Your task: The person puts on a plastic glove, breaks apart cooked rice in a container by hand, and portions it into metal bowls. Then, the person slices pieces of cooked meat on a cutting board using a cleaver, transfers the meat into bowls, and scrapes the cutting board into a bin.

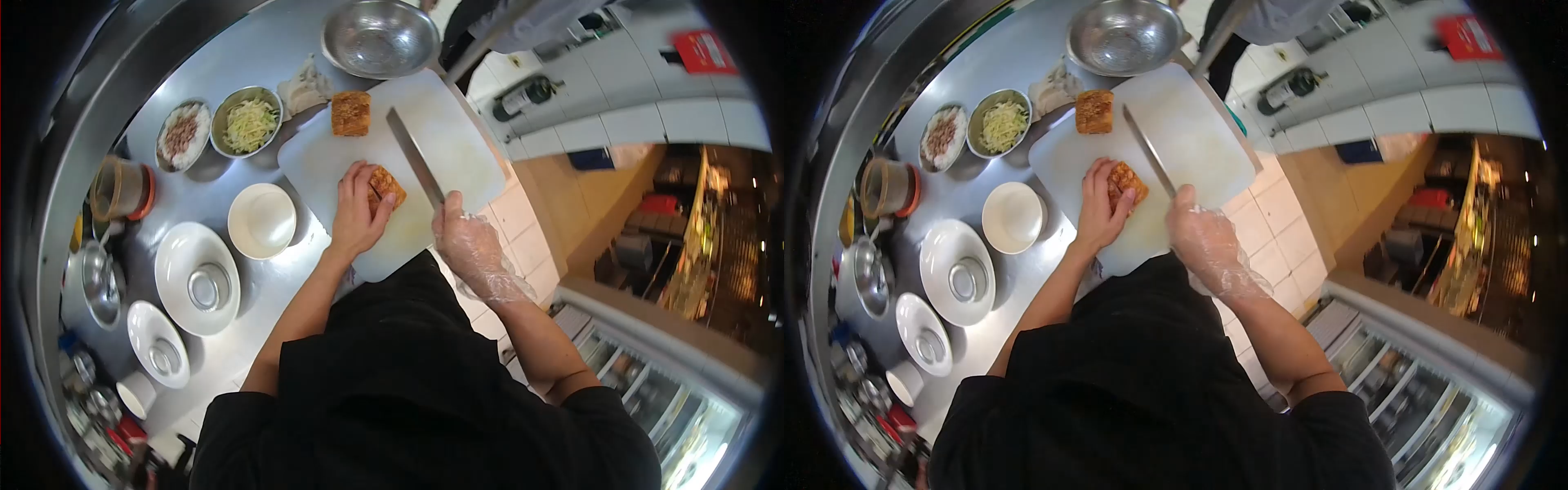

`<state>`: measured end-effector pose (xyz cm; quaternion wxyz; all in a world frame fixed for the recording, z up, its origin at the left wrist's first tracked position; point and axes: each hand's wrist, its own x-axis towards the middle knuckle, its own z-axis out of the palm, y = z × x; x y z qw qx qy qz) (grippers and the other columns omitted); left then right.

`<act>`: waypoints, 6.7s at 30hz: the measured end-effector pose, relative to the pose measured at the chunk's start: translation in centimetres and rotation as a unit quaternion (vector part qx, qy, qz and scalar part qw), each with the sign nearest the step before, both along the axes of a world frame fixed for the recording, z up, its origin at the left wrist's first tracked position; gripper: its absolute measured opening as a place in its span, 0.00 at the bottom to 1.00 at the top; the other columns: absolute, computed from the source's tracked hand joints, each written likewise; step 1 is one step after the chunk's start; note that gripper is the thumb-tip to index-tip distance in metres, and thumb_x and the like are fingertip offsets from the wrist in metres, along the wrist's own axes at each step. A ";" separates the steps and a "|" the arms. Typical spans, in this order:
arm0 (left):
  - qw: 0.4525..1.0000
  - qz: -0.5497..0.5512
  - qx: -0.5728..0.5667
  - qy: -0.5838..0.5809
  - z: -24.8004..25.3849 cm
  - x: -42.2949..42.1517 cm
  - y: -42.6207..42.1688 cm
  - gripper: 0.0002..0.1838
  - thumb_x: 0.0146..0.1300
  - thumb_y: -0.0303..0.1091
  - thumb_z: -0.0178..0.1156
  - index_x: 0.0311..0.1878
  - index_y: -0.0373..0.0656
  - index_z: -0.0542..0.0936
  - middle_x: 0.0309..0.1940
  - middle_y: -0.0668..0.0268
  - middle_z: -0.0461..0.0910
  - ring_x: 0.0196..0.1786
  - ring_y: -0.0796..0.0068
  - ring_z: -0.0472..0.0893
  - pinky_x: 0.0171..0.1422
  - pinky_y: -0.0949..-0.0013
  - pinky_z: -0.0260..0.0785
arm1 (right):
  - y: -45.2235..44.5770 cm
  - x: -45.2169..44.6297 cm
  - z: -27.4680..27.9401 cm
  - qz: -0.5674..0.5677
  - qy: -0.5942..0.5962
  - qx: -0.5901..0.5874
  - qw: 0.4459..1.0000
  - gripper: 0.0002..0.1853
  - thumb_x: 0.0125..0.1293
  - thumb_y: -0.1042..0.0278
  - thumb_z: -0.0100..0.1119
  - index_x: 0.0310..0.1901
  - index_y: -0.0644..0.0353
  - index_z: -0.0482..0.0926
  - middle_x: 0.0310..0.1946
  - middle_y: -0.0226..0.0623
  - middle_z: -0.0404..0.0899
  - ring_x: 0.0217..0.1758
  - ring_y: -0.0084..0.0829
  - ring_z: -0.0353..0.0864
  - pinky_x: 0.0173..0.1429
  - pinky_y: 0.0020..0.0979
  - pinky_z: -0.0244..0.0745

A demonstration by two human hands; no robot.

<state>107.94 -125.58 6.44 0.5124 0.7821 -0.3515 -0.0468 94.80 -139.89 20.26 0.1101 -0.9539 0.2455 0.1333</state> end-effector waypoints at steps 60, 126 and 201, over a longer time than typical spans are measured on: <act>0.971 0.228 0.075 0.010 0.8 -9.4 -7.4 0.63 0.52 0.48 0.87 0.85 0.41 0.57 0.82 0.44 0.58 0.80 0.38 0.63 0.82 0.41 0.62 | -17.2 2.1 -4.5 0.207 -0.006 0.295 0.933 0.16 0.82 0.58 0.52 0.51 0.67 0.70 0.36 0.70 0.84 0.45 0.70 0.86 0.52 0.63 0.78; 0.978 0.187 0.087 0.031 -0.4 -7.6 -12.0 0.24 0.59 0.27 0.74 0.58 0.38 0.78 0.61 0.53 0.78 0.67 0.46 0.78 0.74 0.54 0.73 | -17.9 0.3 -8.7 0.340 -0.115 0.124 0.925 0.13 0.79 0.64 0.55 0.54 0.65 0.68 0.23 0.54 0.83 0.30 0.60 0.88 0.37 0.58 0.83; 0.964 0.227 0.130 0.052 0.1 -10.3 -8.6 0.24 0.62 0.32 0.74 0.61 0.38 0.81 0.66 0.53 0.77 0.70 0.46 0.75 0.78 0.51 0.70 | -18.4 -2.3 -7.5 0.378 -0.087 0.054 0.920 0.14 0.77 0.62 0.59 0.52 0.62 0.69 0.20 0.47 0.84 0.24 0.54 0.88 0.30 0.56 0.82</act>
